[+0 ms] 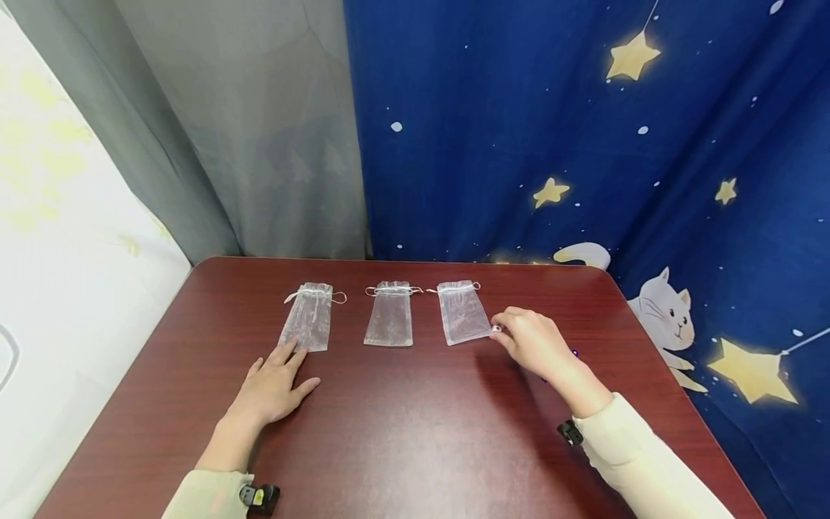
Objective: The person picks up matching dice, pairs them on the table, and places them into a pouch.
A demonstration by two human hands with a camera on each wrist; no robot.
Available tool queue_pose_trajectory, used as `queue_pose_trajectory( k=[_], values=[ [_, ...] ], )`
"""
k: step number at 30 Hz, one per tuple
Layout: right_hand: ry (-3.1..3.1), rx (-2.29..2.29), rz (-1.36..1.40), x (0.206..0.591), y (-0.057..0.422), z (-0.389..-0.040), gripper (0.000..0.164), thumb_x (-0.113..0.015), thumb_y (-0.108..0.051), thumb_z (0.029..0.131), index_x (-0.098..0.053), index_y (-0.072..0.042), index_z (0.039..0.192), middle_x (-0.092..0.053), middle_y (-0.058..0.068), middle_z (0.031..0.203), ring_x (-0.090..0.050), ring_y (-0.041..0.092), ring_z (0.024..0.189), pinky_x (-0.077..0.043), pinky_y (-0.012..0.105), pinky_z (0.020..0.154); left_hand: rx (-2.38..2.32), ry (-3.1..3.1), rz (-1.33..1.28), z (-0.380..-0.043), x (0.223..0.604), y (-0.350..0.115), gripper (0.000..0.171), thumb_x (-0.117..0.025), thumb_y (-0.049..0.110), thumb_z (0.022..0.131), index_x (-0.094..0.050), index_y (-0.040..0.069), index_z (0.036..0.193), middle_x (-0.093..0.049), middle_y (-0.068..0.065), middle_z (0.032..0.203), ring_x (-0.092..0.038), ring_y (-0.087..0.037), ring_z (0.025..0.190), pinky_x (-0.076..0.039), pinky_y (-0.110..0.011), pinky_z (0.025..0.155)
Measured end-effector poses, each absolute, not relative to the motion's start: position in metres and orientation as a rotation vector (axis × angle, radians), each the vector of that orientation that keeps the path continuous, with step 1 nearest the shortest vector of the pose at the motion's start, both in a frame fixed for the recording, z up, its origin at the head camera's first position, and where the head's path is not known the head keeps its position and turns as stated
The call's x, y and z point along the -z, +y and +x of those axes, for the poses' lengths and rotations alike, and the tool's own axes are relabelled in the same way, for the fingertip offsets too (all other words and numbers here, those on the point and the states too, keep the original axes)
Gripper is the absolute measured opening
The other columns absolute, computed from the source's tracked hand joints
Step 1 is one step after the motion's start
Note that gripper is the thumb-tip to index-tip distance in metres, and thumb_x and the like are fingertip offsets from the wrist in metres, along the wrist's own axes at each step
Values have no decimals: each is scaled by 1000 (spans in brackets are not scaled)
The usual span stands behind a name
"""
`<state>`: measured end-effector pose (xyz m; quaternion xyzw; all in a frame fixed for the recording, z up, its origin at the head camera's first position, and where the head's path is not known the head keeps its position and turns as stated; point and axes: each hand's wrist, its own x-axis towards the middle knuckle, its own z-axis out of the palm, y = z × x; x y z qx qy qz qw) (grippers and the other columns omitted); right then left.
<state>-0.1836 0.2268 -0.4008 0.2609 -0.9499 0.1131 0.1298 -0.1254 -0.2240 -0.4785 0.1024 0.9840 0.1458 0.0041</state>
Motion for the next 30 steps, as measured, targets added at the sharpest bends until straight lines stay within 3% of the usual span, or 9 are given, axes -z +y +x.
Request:
queue_pose_trajectory(
  k=[5, 16, 30],
  values=[
    [-2735, -314, 817, 399, 205, -180, 20, -82, -19, 86, -76, -9, 102, -69, 0, 88, -67, 20, 75, -56, 44, 65, -462, 3085, 316, -126, 479, -224, 69, -68, 40, 95, -50, -3, 146, -38, -29, 155, -34, -46, 143, -26, -72, 110],
    [-2668, -278, 1011, 407, 155, -172, 15, -77, -26, 90, -74, -14, 99, -70, -3, 94, -70, 18, 86, -58, 41, 71, -461, 3086, 316, -125, 476, -223, 69, -67, 39, 96, -49, -4, 146, -38, -30, 154, -34, -46, 143, -27, -72, 110],
    [-2701, -338, 1120, 424, 117, -162, 16, -77, -24, 91, -75, -14, 103, -66, -4, 90, -69, 18, 80, -56, 39, 67, -477, 3088, 313, -125, 474, -220, 68, -67, 38, 96, -50, -4, 146, -38, -30, 154, -34, -47, 143, -26, -71, 110]
  ],
)
